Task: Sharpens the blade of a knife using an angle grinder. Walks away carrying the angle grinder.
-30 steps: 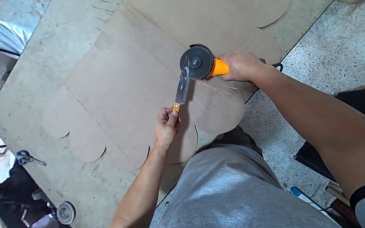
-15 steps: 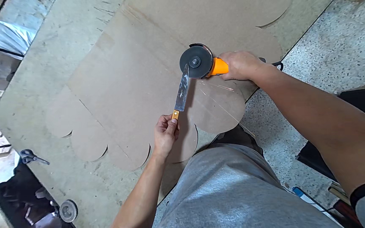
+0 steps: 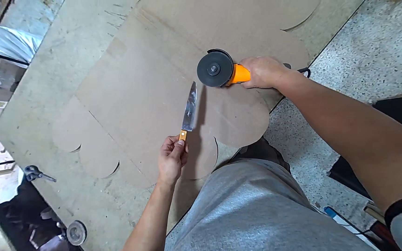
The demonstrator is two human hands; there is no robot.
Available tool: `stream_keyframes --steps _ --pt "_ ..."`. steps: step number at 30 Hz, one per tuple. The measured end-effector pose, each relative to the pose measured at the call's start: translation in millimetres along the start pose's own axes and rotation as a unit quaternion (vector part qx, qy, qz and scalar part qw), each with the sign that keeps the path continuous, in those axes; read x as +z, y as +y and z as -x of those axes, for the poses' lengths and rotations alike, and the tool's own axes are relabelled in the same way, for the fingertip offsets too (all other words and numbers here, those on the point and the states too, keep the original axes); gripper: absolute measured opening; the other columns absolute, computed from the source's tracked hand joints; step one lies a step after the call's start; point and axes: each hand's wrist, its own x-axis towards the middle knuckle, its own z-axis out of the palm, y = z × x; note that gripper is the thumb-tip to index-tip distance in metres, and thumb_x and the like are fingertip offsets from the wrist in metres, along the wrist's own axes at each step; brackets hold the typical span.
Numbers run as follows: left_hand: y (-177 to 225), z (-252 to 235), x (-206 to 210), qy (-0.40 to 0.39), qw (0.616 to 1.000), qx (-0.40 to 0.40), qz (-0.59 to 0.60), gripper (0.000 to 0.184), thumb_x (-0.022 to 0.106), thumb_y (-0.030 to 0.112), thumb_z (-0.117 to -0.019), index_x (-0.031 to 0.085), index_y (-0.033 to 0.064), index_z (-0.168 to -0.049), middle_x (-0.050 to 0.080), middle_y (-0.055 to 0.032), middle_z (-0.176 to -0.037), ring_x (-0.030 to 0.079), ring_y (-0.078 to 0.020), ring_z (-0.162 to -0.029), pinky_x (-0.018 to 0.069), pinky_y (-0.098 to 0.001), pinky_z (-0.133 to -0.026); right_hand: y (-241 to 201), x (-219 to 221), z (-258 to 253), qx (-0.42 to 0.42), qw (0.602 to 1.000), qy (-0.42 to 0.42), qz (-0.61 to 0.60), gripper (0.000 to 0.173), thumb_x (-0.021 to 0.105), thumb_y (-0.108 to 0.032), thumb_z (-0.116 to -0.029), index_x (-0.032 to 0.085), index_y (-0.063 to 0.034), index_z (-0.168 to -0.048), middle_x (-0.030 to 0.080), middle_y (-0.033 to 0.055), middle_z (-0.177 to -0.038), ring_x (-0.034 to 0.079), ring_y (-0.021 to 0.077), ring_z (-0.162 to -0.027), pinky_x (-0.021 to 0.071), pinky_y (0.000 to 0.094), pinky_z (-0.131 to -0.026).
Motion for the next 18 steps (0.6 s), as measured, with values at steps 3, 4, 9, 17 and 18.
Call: stream_keyframes --steps 3,4,9,17,18 --pt "15 -30 7 0.006 0.999 0.043 -0.003 0.017 0.047 0.012 -0.1066 0.061 0.0093 -0.116 0.064 -0.0085 -0.079 0.046 -0.0077 -0.046 0.0388 -0.0191 -0.04 -1 -2 1 0.0 1.0 -0.005 0.002 0.059 0.079 -0.045 -0.0853 0.059 -0.0143 -0.131 0.068 0.0126 -0.12 0.068 0.0359 -0.109 0.0546 0.0614 -0.085" --pt "19 -45 14 0.006 0.998 0.061 0.001 0.017 0.046 0.011 -0.1068 0.059 0.0081 -0.116 0.064 -0.0079 -0.08 0.046 -0.0074 -0.046 0.0385 -0.0191 -0.04 -2 -3 1 -0.001 1.0 -0.005 0.002 0.059 0.079 -0.045 -0.0857 0.059 -0.0143 -0.132 0.068 0.0125 -0.121 0.068 0.0357 -0.109 0.0545 0.0612 -0.086" --pt "33 -105 57 0.002 0.996 0.085 0.022 0.014 0.046 0.008 -0.1077 0.056 0.0031 -0.116 0.065 -0.0084 -0.077 0.048 -0.0083 -0.045 0.0377 -0.0196 -0.038 -2 -2 0 0.0 1.0 -0.007 0.002 0.06 0.079 -0.046 -0.0852 0.058 -0.0147 -0.132 0.068 0.0117 -0.121 0.068 0.0351 -0.11 0.0543 0.0609 -0.088" --pt "22 -112 67 -0.007 0.998 0.067 0.013 0.013 0.046 0.009 -0.1083 0.055 0.0031 -0.116 0.064 -0.0086 -0.077 0.048 -0.0092 -0.045 0.0383 -0.0203 -0.038 -3 -3 1 0.006 1.0 -0.011 0.001 0.06 0.079 -0.047 -0.0847 0.058 -0.0167 -0.132 0.069 0.0107 -0.119 0.069 0.0347 -0.107 0.0548 0.0614 -0.085" --pt "21 -111 67 -0.006 0.997 0.071 0.015 0.013 0.046 0.009 -0.1081 0.055 0.0029 -0.116 0.064 -0.0088 -0.077 0.048 -0.0092 -0.045 0.0385 -0.0204 -0.038 -3 -3 1 0.005 1.0 -0.01 0.0 0.06 0.079 -0.047 -0.0845 0.058 -0.0163 -0.133 0.069 0.011 -0.119 0.069 0.0349 -0.107 0.0548 0.0615 -0.085"
